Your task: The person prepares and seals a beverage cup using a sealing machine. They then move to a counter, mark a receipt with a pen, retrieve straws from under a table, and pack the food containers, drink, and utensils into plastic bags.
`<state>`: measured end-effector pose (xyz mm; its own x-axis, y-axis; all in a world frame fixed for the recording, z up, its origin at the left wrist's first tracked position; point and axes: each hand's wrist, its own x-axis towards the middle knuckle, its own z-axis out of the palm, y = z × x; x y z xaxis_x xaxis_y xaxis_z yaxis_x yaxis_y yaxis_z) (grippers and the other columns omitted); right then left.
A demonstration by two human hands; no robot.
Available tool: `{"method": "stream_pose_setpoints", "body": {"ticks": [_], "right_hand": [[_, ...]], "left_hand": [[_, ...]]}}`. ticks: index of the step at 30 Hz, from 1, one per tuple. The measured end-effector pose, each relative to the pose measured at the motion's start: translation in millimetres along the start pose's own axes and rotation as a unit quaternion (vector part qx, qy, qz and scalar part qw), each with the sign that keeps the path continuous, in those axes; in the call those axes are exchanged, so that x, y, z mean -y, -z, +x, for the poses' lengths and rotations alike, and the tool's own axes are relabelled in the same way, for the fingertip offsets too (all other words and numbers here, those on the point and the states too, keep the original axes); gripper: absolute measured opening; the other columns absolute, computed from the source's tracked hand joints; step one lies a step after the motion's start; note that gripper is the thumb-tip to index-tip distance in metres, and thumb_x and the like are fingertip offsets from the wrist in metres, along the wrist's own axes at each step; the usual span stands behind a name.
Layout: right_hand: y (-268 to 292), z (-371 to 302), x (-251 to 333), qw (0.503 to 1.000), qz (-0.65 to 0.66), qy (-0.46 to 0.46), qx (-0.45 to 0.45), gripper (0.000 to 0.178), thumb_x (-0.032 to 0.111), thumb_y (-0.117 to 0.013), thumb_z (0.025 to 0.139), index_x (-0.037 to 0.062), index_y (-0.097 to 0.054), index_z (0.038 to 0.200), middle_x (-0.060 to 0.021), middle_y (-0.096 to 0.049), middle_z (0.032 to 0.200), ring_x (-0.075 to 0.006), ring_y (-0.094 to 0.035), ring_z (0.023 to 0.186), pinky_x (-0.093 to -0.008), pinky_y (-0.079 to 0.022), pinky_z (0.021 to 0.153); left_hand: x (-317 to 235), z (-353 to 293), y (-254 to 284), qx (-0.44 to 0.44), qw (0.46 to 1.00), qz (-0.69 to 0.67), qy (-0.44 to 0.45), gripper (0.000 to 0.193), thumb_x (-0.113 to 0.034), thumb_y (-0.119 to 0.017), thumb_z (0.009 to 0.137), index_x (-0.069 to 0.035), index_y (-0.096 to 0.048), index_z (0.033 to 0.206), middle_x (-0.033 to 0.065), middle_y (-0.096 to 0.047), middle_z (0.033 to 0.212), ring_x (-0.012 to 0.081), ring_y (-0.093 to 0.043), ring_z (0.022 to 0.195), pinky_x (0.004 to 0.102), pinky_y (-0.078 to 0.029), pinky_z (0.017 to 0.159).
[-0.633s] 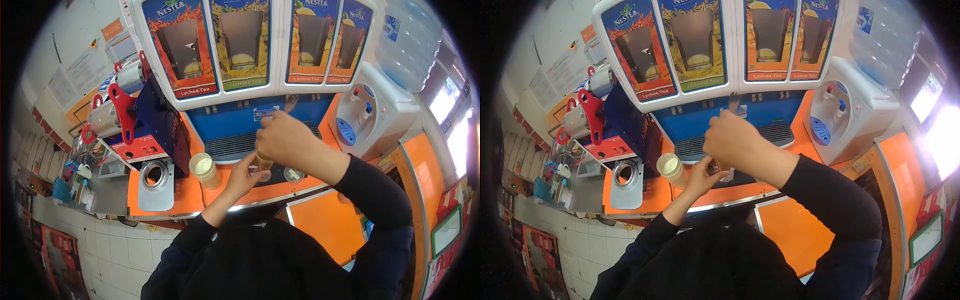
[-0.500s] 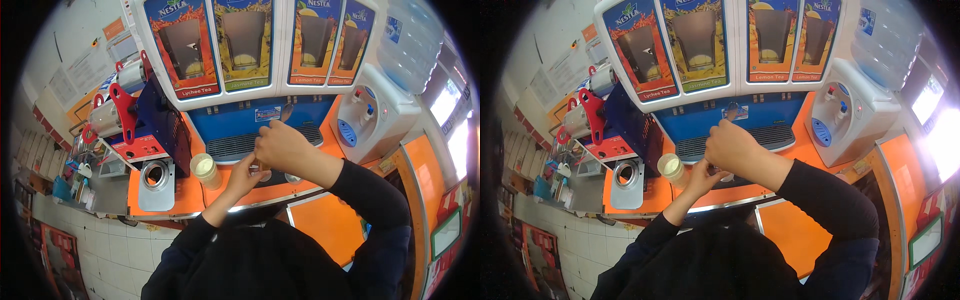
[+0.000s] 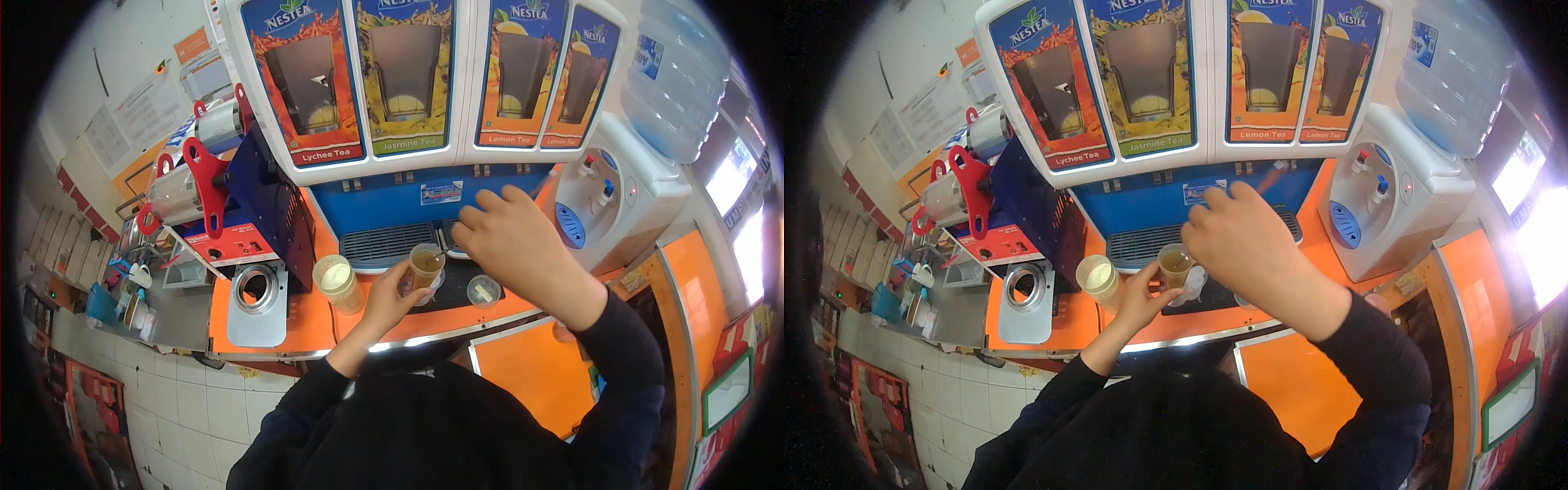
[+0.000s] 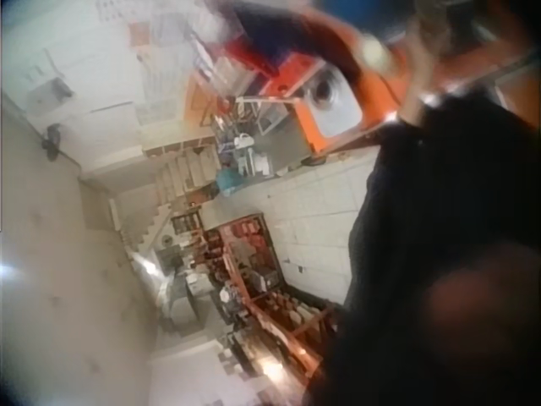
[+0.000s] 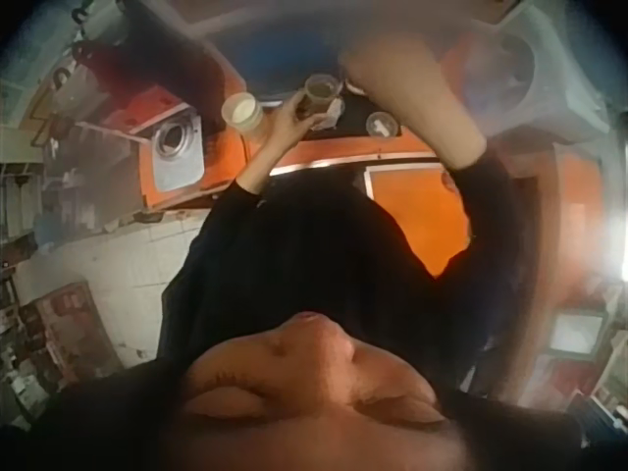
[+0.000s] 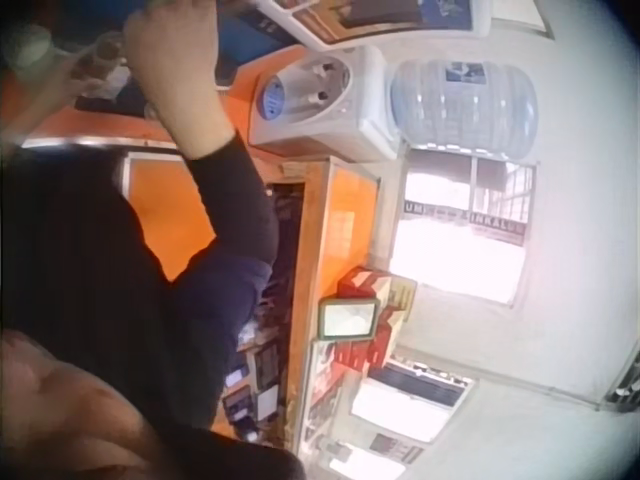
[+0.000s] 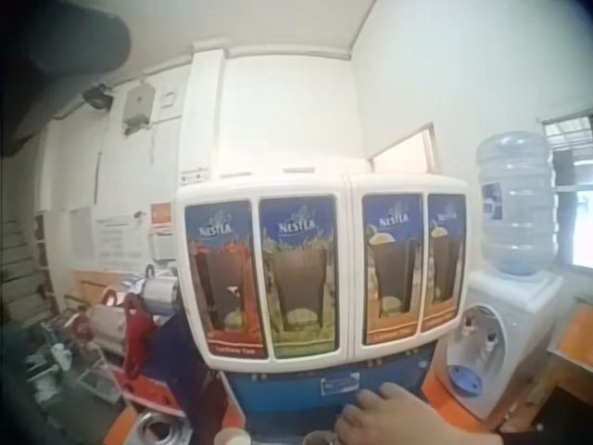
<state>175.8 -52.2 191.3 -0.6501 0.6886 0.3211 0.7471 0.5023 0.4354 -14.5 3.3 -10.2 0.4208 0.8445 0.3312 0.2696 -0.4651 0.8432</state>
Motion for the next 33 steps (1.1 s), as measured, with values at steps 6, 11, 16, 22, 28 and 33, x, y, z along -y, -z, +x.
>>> {"method": "stream_pose_setpoints", "body": {"ticks": [6,11,16,22,28,33], "right_hand": [[-24,-39,18,0.994,0.011,-0.1,-0.049,0.007,0.011,-0.062,0.07,0.0107,-0.058,0.075,-0.0002,-0.053,0.074,-0.017,-0.053,0.076,-0.0313,-0.039,0.064],[-70,-68,22,0.978,0.087,-0.175,-0.08,0.007,0.01,-0.062,0.07,0.0096,-0.057,0.075,-0.0023,-0.054,0.072,-0.0198,-0.054,0.073,-0.0334,-0.041,0.061],[-101,-94,26,0.921,0.194,-0.306,-0.146,0.008,0.007,-0.065,0.073,0.0072,-0.059,0.078,-0.0061,-0.058,0.074,-0.0255,-0.057,0.071,-0.0369,-0.044,0.061],[-149,-146,44,0.848,0.284,-0.435,-0.106,0.006,0.007,-0.064,0.077,0.0052,-0.06,0.081,-0.0079,-0.062,0.079,-0.0279,-0.06,0.076,-0.0359,-0.046,0.065],[-183,-184,68,0.814,0.294,-0.497,-0.053,0.006,0.008,-0.064,0.079,0.0045,-0.06,0.08,-0.0086,-0.062,0.08,-0.0294,-0.06,0.077,-0.038,-0.047,0.065],[-195,-198,76,0.783,0.311,-0.535,-0.052,0.006,0.008,-0.064,0.079,0.0043,-0.059,0.08,-0.009,-0.061,0.079,-0.0298,-0.059,0.077,-0.0391,-0.046,0.064]], "left_hand": [[24,-13,2,-0.014,0.998,0.056,0.037,0.058,-0.019,-0.077,0.074,0.0,-0.052,0.123,0.0128,-0.065,0.1,0.0206,-0.064,0.093,0.0327,-0.054,0.078],[42,-17,-3,-0.031,0.996,0.079,0.018,0.055,-0.017,-0.076,0.072,-0.002,-0.053,0.12,0.0149,-0.064,0.102,0.0262,-0.063,0.091,0.0363,-0.052,0.076],[58,-26,-8,-0.038,0.985,0.167,0.016,0.053,-0.018,-0.075,0.072,-0.004,-0.053,0.118,0.0167,-0.063,0.103,0.0342,-0.061,0.092,0.0425,-0.048,0.078],[62,-24,-7,0.004,0.947,0.312,0.074,0.053,-0.018,-0.073,0.073,-0.007,-0.052,0.12,0.0167,-0.062,0.101,0.0365,-0.06,0.091,0.0438,-0.048,0.078],[63,-8,-5,0.01,0.895,0.447,-0.011,0.051,-0.018,-0.073,0.07,-0.009,-0.054,0.116,0.0148,-0.062,0.097,0.0338,-0.061,0.087,0.0437,-0.048,0.077],[63,-2,-4,0.03,0.873,0.486,-0.002,0.049,-0.017,-0.074,0.068,-0.011,-0.057,0.113,0.0107,-0.061,0.093,0.0331,-0.059,0.091,0.0418,-0.051,0.074]]}}
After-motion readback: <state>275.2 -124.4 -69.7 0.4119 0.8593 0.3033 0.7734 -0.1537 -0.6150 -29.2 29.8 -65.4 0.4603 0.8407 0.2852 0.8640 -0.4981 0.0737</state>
